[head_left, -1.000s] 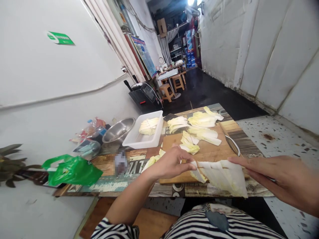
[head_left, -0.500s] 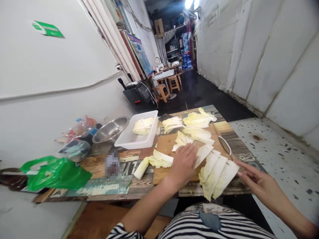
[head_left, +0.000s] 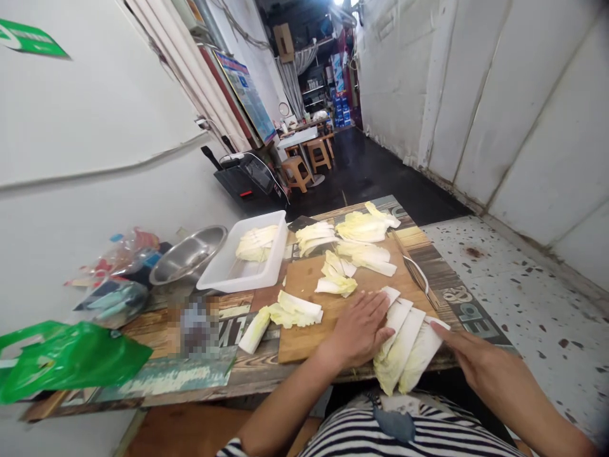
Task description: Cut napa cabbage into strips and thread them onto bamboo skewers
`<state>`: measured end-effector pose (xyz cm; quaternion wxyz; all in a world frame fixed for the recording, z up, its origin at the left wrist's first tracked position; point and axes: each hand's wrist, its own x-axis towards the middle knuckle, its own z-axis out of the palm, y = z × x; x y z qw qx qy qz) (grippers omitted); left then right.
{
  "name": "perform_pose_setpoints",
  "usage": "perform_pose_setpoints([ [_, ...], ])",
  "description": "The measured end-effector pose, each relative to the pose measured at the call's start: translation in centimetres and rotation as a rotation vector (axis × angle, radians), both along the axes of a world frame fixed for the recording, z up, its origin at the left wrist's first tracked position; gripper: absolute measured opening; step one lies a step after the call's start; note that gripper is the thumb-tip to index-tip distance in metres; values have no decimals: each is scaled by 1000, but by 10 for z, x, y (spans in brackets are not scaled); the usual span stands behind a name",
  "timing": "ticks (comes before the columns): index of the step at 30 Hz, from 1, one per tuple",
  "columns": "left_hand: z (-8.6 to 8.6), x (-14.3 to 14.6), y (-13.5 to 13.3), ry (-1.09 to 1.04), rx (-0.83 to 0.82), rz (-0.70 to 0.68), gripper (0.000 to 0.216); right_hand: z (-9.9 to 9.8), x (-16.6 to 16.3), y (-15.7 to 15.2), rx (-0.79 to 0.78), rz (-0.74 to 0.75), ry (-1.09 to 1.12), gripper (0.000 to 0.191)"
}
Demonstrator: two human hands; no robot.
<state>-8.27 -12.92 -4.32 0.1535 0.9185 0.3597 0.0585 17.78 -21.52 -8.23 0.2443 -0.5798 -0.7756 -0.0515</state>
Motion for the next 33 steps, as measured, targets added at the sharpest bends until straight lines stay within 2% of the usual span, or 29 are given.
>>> perform_pose_setpoints([
  [7, -3, -3, 2, -26, -45, -38, 60, 2, 0, -1, -31, 57, 107, 43],
  [14, -6, -3, 4, -23, -11, -69, 58, 8, -4, 3, 34, 143, 158, 40],
  [21, -9, -4, 6, -71, 19, -75, 58, -5, 3, 16, -16, 119, 188, 39],
  [23, -8, -5, 2, -143, 46, -7, 58, -9, 4, 19, 1, 112, 226, 37],
  [27, -9, -9, -11, -442, 33, 307, 57, -6, 5, 19, 102, 79, 220, 40],
  [30, -6, -12, -18, -637, -82, 459, 67, 10, 6, 15, 162, 129, 126, 54],
  [33, 4, -14, -18, -815, -228, 486, 82, 39, 5, 18, 259, 175, 42, 64],
])
